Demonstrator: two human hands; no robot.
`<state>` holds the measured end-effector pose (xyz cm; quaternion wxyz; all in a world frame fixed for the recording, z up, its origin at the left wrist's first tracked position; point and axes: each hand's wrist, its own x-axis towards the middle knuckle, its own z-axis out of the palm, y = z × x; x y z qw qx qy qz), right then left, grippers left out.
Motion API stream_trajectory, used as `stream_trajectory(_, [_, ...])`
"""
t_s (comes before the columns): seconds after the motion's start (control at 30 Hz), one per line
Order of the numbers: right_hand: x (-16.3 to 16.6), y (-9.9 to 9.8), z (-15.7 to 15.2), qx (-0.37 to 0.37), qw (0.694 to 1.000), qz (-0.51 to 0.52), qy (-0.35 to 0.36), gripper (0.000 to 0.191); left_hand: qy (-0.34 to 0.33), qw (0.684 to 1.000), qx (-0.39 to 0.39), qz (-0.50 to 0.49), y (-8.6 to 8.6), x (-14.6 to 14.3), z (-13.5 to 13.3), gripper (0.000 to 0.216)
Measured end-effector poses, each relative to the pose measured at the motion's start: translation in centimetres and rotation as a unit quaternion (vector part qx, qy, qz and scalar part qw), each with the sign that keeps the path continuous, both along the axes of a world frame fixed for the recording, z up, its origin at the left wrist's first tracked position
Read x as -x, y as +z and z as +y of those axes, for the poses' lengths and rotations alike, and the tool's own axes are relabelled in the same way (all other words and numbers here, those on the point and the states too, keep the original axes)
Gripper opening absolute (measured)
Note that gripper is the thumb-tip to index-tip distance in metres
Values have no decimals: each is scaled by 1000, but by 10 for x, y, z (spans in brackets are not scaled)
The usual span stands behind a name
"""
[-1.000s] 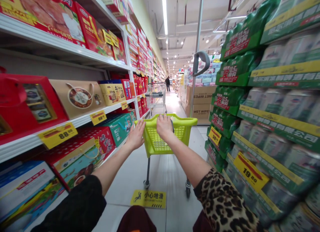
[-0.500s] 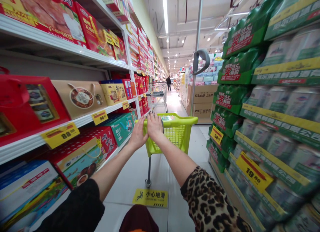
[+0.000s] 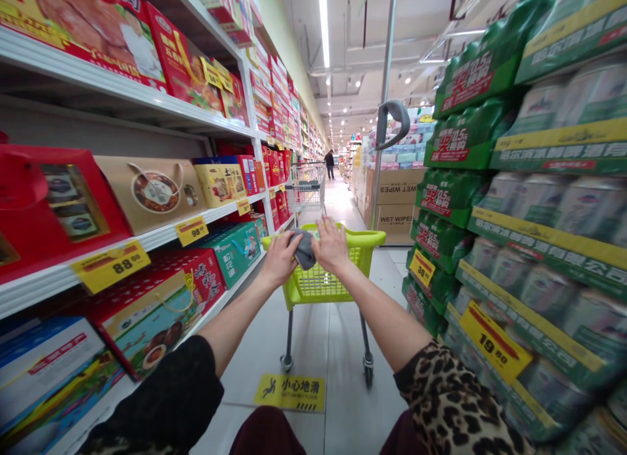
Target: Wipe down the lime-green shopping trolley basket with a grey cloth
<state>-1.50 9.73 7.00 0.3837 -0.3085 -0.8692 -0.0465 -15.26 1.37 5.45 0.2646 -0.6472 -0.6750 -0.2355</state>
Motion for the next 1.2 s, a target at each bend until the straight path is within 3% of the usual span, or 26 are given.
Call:
stream_trajectory(0.07, [-14, -2, 12, 24, 996, -14, -80, 50, -15, 999, 3, 39, -1, -4, 3, 54])
stream_trajectory(0.17, [-25, -8, 21, 39, 990, -62, -119, 50, -50, 996, 24, 75, -6, -9, 11, 65])
stream_trajectory(0.33, [-28, -20, 19, -24, 989, -83, -122, 54, -34, 997, 9, 72, -11, -5, 20, 47])
stream_trajectory(0.47, [-31, -25, 15, -54, 988, -98, -110, 56, -41, 999, -20, 24, -12, 22, 13, 43])
stream_trajectory(0.63, [-28, -30, 7, -65, 988, -89, -107, 56, 1, 997, -57, -45, -16, 50, 4, 43])
stream_trajectory(0.9, [-27, -41, 2, -90, 990, -38, -104, 55, 0, 999, 39, -10, -11, 25, -16, 78])
stream_trajectory(1.0, [-31, -43, 3, -93, 989, -20, -109, 54, 11, 999, 33, -3, -8, 18, -15, 71])
stream_trajectory(1.13, [-37, -45, 3, -94, 990, -18, -106, 53, 62, 997, -37, 2, -12, 14, -2, 54])
stream_trajectory(1.2, [-39, -45, 3, -93, 990, -18, -100, 52, 48, 997, -62, 22, -16, 21, 2, 47])
